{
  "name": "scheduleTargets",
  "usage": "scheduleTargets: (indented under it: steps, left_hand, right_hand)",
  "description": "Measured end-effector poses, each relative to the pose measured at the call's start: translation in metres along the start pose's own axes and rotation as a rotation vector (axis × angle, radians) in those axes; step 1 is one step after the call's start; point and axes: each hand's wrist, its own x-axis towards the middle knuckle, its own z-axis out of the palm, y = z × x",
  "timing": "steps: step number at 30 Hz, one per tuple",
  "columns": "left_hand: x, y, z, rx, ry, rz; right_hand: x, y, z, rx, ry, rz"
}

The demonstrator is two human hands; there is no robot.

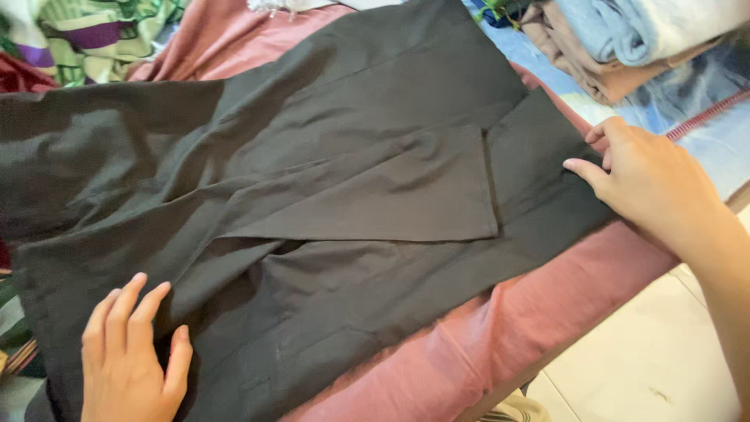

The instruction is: The person folds a black garment on a bed, smoothing the fabric and carefully aligning the sleeves and body before folding it into a compact rectangular shape.

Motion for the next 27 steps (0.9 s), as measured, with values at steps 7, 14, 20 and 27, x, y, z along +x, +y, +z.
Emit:
scheduleTargets:
  steps: [7,14,20,27]
  left_hand:
    - [0.012,0.013,-0.016,0.154,0.008,0.049]
    - [0.009,0.013,-0.030,0.218,0.053,0.155]
    - [-0.004,-0.012,-0.050,0.232,-0.115,0.114]
    - [-0.050,-0.033,-0.075,-0.035,-0.191,0.477]
  right_hand:
    - [-0.014,-0.040,-0.014,-0.361,-0.134,0.045]
    - [0.046,-0.089,0.021,0.262,-0.489,-0.010]
    - [0.071,-0.047,0.051,1.322,-0.490,0.073]
    - [0.086,0.067,0.100,0.964,-0.452,0.035]
